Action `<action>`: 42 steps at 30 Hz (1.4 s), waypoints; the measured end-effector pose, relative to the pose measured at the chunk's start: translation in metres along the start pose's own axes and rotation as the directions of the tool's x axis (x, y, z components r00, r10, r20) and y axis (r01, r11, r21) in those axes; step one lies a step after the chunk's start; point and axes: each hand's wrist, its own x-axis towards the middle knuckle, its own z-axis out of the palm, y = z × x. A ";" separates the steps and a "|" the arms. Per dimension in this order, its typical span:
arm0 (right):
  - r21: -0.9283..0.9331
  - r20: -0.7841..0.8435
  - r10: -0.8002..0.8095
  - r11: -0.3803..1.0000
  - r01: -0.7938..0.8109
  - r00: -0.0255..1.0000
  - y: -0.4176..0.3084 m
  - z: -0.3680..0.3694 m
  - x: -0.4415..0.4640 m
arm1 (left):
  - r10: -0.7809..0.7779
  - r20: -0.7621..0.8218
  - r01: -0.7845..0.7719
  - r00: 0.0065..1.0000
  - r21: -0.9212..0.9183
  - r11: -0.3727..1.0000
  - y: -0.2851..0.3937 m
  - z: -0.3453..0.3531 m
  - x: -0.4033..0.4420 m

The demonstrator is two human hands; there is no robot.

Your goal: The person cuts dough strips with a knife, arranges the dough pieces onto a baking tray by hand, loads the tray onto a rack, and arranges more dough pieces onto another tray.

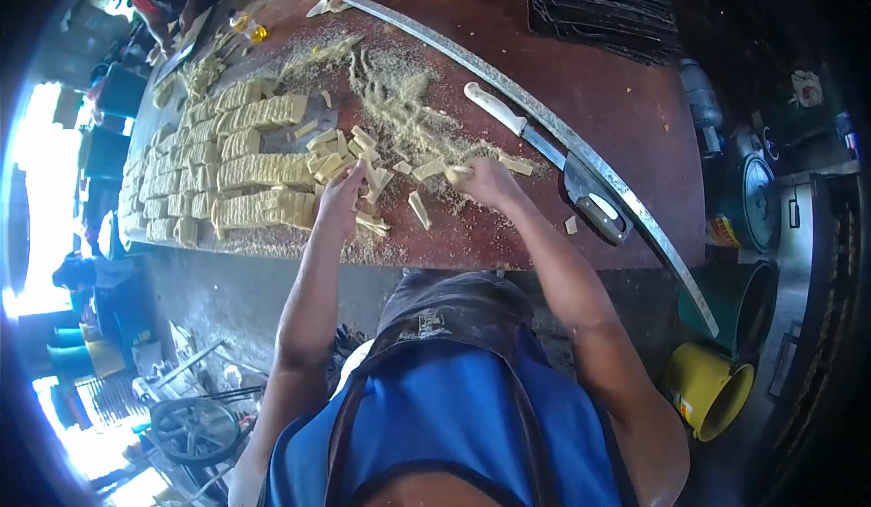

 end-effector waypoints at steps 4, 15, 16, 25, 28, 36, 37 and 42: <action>0.367 -0.110 -0.218 0.898 0.243 0.970 -0.029 0.012 0.025 | 0.048 -0.183 -0.028 0.982 0.111 0.993 0.015 -0.012 -0.015; 0.070 -0.117 -0.052 0.996 0.060 0.992 -0.014 0.047 -0.022 | 0.495 0.173 -0.465 0.851 0.686 0.560 0.015 -0.077 0.010; 0.123 -0.112 0.022 0.992 -0.008 0.993 -0.019 0.055 -0.026 | 0.396 0.326 -0.504 0.858 0.683 0.529 0.003 -0.081 0.010; 0.121 -0.146 0.224 0.971 -0.207 0.964 -0.062 0.099 -0.022 | 0.098 0.649 -0.655 0.755 0.737 0.168 -0.002 -0.076 0.007; 0.686 -0.172 0.135 0.727 0.020 0.976 -0.046 0.094 -0.030 | 0.012 0.545 -0.486 0.838 0.738 0.468 0.002 -0.076 0.023; 0.958 0.027 -0.026 0.288 -0.018 0.999 -0.066 0.080 -0.017 | -0.213 0.477 0.280 0.853 -0.074 0.957 -0.015 -0.065 0.040; 0.920 0.018 -0.008 0.392 -0.014 1.000 -0.070 0.078 -0.014 | -0.220 0.457 0.292 0.861 -0.091 0.952 -0.010 -0.065 0.036; 0.092 -0.137 -0.238 0.963 0.252 0.962 -0.094 0.102 -0.004 | 0.015 0.368 -0.031 0.930 0.037 0.999 -0.020 -0.067 0.034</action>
